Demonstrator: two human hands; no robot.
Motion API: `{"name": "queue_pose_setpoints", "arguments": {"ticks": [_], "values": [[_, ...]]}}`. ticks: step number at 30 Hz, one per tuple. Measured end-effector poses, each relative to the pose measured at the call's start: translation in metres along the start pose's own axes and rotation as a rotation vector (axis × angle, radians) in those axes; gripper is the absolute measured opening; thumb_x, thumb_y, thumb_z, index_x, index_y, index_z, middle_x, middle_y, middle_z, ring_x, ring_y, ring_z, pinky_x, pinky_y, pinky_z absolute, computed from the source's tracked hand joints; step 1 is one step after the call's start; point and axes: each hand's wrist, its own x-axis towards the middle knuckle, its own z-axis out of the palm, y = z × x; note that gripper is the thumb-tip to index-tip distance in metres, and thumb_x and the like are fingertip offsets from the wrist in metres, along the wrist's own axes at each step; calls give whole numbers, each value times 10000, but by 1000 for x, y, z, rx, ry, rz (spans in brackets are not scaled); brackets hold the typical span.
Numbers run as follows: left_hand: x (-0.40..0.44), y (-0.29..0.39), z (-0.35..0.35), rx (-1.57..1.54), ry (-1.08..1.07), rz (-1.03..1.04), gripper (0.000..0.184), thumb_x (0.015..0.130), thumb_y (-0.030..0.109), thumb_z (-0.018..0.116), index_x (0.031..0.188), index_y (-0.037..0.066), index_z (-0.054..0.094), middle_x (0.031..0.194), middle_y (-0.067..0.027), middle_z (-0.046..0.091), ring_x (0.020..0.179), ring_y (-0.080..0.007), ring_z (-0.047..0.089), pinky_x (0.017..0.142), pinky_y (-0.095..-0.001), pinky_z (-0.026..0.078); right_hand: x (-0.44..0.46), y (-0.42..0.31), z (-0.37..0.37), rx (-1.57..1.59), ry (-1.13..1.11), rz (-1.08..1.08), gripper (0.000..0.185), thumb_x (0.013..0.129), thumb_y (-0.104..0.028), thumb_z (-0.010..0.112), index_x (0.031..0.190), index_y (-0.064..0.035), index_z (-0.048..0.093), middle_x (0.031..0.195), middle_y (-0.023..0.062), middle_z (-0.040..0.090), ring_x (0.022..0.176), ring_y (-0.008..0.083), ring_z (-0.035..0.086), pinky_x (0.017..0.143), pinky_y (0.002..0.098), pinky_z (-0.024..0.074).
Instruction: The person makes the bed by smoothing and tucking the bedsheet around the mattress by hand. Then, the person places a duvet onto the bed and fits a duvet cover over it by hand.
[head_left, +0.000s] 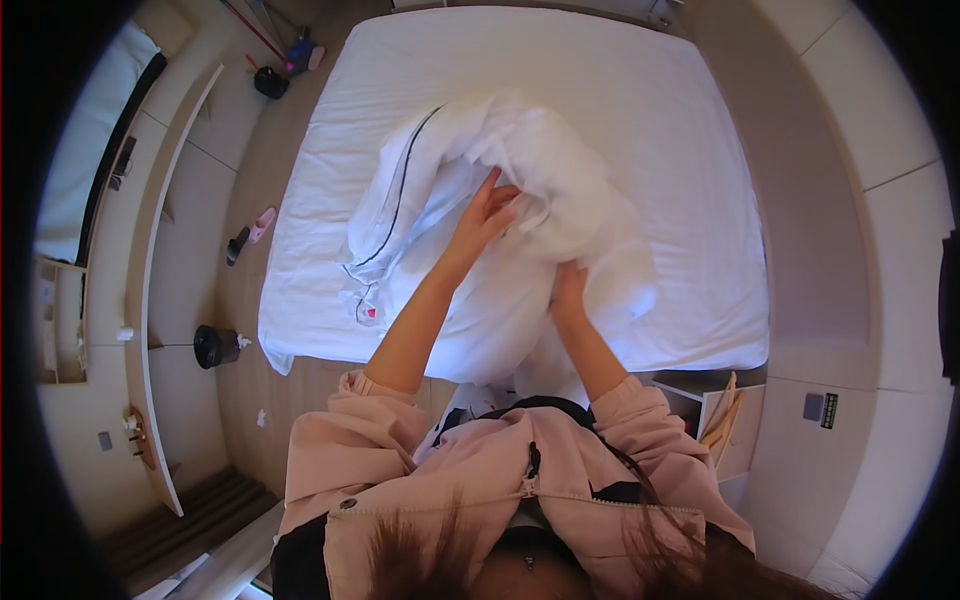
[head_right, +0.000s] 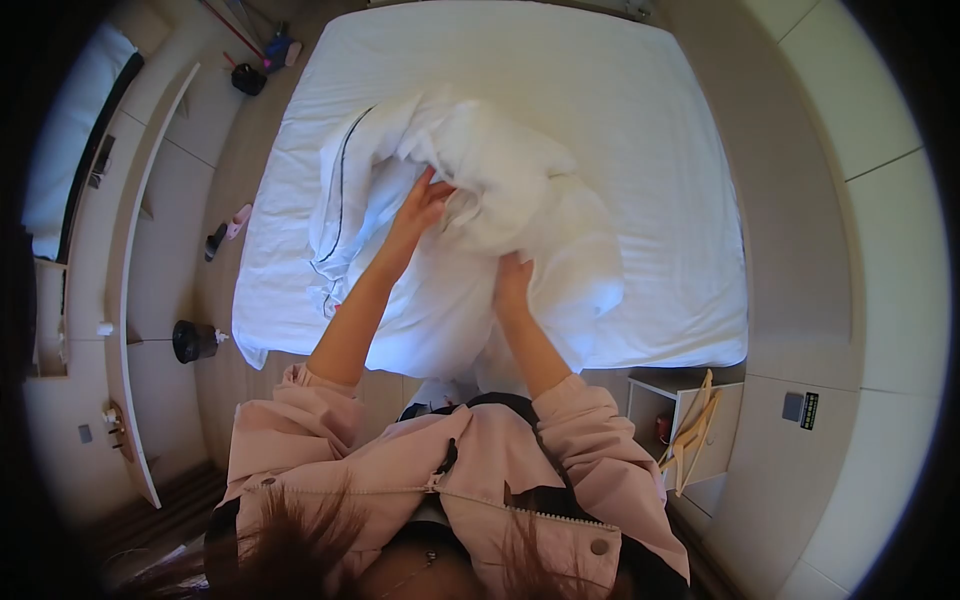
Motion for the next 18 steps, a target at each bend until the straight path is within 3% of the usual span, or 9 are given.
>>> {"name": "queue_pose_setpoints", "arguments": {"ticks": [1, 3, 5, 9, 11, 12, 15, 16, 18], "values": [[-4, -16, -11, -5, -3, -1, 736, 685, 342, 616, 1236, 13, 256, 1168, -126, 413, 1063, -223, 402, 869, -306, 330, 2, -25, 14, 90, 129, 33, 387, 698, -126, 499, 1052, 15, 431, 993, 114, 498, 914, 211, 473, 799, 312, 388], [-33, -69, -41, 877, 78, 226, 950, 590, 402, 675, 1283, 36, 140, 1252, -167, 303, 1148, -275, 303, 922, -355, 270, 27, -44, 5, 5, 96, -70, 360, 688, -204, 510, 979, 0, 456, 913, 106, 497, 862, 228, 498, 737, 311, 440], [-70, -108, -63, 1127, 48, 98, 1052, 496, 421, 722, 1283, 38, 139, 1306, -183, 181, 1202, -306, 194, 947, -408, 220, 31, -70, 10, 46, 159, -49, 349, 668, -201, 504, 955, -7, 464, 887, 101, 500, 843, 231, 501, 740, 318, 438], [-105, -102, -71, 1304, 145, -39, 1065, 504, 409, 723, 1284, 27, 106, 1324, -189, 103, 1217, -320, 139, 949, -442, 198, 60, -94, -19, 202, 183, 4, 368, 638, -227, 498, 934, -11, 468, 861, 102, 508, 830, 249, 507, 752, 341, 433], [-123, -141, -88, 977, 495, -77, 1089, 500, 415, 724, 1286, 28, 78, 1327, -205, 46, 1219, -336, 119, 960, -441, 171, 55, -128, -12, 263, 68, 0, 388, 648, -241, 468, 954, -2, 467, 914, 120, 517, 865, 265, 509, 776, 360, 425], [-138, -164, -97, 828, 427, -89, 1075, 521, 407, 714, 1289, 37, 59, 1322, -221, 49, 1218, -341, 116, 965, -443, 154, 59, -142, -12, 272, 47, 10, 370, 652, -235, 457, 944, -8, 474, 920, 118, 515, 875, 260, 505, 775, 356, 425], [-180, -210, -92, 838, 254, -103, 1019, 557, 374, 697, 1287, 40, 69, 1324, -210, 68, 1217, -348, 113, 964, -431, 167, 89, -175, -26, 263, 1, 0, 369, 669, -235, 431, 954, -6, 480, 946, 131, 514, 901, 266, 495, 785, 354, 420], [-190, -199, -78, 833, 271, -110, 1019, 557, 374, 697, 1287, 40, 69, 1324, -210, 68, 1217, -348, 113, 964, -431, 167, 98, -183, -31, 254, -16, -22, 384, 682, -241, 416, 974, 1, 479, 968, 146, 513, 917, 277, 490, 795, 356, 414], [-197, -156, -44, 1089, 10, -88, 908, 628, 328, 647, 1285, 38, 91, 1319, -193, 111, 1207, -346, 141, 968, -408, 160, 109, -201, -31, 239, -64, 27, 417, 697, -250, 394, 1009, 17, 465, 1004, 162, 504, 942, 285, 485, 813, 361, 405]]}}
